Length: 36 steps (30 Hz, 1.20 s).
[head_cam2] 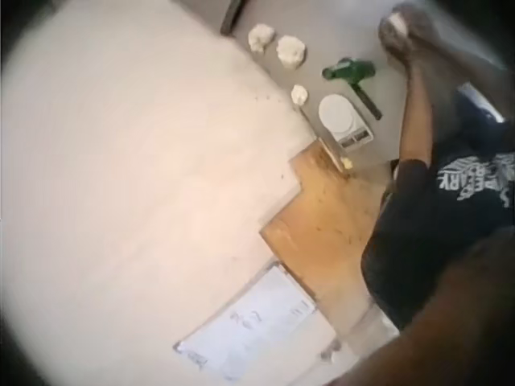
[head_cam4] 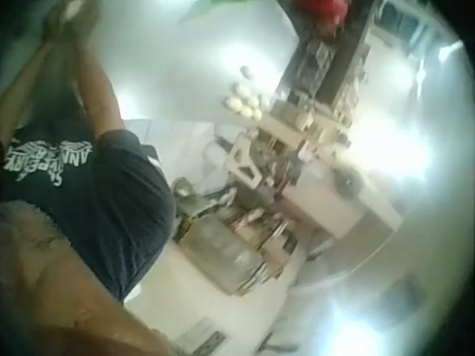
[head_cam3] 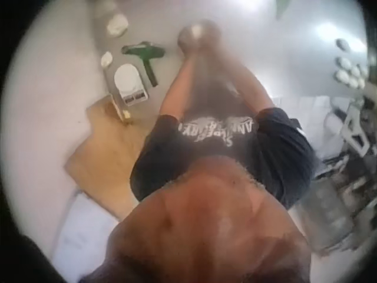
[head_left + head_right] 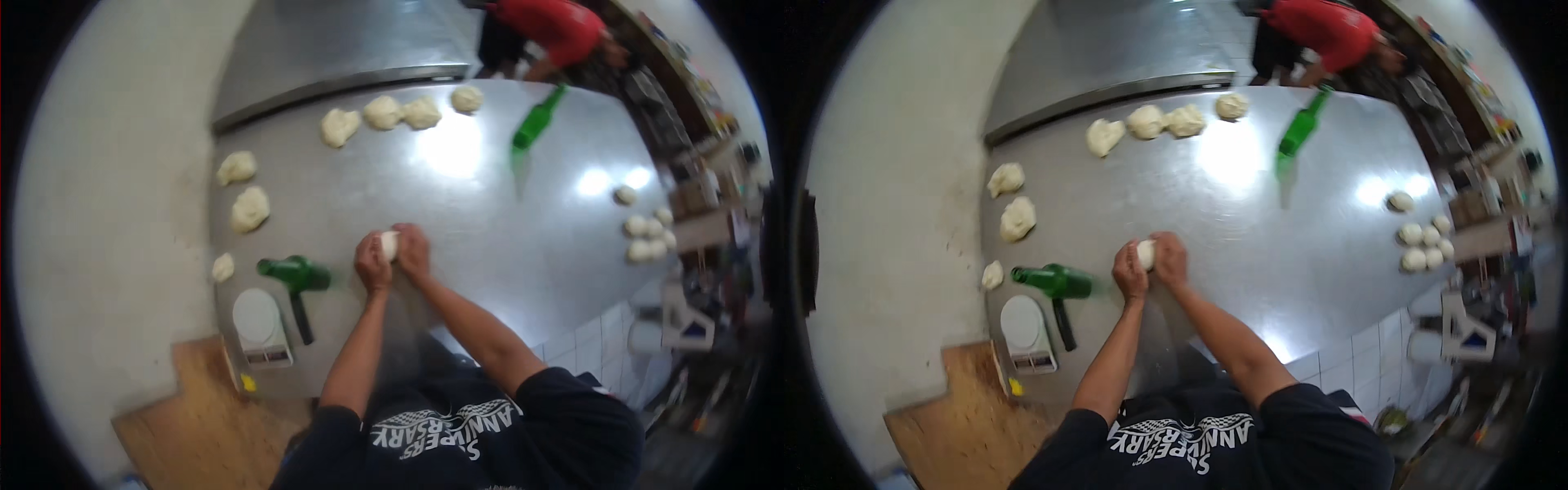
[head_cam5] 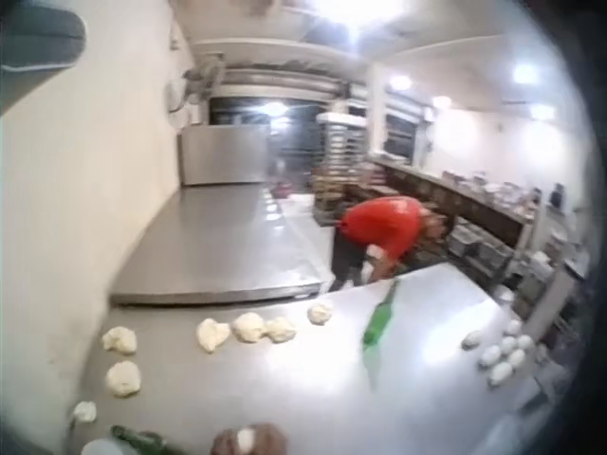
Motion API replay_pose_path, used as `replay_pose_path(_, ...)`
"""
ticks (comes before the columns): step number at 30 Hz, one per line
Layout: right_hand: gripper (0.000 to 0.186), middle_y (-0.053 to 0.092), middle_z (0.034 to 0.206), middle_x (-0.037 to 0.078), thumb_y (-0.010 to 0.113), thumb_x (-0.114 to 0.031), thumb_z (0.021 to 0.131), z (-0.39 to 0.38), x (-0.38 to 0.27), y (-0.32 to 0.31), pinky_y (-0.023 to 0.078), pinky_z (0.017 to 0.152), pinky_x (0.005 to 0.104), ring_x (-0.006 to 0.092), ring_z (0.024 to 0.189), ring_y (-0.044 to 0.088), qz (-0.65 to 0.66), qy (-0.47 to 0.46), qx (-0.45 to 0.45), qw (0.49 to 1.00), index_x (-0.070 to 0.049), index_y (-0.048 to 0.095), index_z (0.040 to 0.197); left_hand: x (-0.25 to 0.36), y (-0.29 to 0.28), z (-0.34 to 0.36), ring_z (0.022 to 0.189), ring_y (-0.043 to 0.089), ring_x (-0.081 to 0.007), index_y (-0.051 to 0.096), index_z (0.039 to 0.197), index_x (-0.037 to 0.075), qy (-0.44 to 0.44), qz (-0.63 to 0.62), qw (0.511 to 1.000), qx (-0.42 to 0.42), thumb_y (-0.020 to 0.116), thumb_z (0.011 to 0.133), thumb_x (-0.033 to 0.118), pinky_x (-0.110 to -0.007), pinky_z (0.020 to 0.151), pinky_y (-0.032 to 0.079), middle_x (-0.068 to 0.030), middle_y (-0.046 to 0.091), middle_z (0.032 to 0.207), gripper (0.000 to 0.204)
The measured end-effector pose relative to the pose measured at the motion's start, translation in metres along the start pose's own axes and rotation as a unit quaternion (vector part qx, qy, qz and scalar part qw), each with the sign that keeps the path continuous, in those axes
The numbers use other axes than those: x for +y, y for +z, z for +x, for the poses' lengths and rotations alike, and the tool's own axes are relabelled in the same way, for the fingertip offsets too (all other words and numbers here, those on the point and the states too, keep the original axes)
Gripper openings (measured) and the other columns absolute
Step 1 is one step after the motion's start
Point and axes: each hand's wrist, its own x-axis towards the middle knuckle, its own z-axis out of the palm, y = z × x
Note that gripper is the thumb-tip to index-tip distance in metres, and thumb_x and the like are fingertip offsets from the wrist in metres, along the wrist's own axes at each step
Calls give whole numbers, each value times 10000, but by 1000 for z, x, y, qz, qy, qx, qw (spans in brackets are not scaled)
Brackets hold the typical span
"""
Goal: The person shapes portions of dough by hand on a metal table and uses a green glass bottle to roll them into flat oval pieces.
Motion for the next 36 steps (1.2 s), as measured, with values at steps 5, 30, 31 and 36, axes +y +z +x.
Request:
replay_pose_path(5,388,686,736,166,726,-309,1051,9,-33,15,514,656,416,235,654,613,63,124,64,988,10,717,830,7,3,7,870,752,-228,801,1044,-29,-99,15,995,-25,666,1096,289,-377,806,592,-146,813,970,349)
replay_pose_path(30,350,714,728,56,754,-252,1057,98,24,-588,482,619,308,80,682,593,18,57,231,971,11,735,826,400,356,-245,868,708,-177,785,1032,-38,59,-187,949,-248,796,1018,150,-345,792,566,-117,785,952,189)
replay_pose_path(31,348,713,726,50,747,-246,1062,121,16,-605,474,611,309,83,668,588,16,29,244,969,12,735,829,423,375,-237,871,709,-176,786,1031,-37,70,-198,949,-235,797,1019,154,-343,795,567,-117,786,956,191)
replay_pose_path(36,298,766,1076,140,668,-293,1104,220,57,-653,544,838,361,226,972,701,3,-72,202,977,-12,767,1123,460,465,-197,1102,707,-244,774,1210,15,92,-196,941,-260,734,1066,286,-402,961,549,-152,773,1169,309)
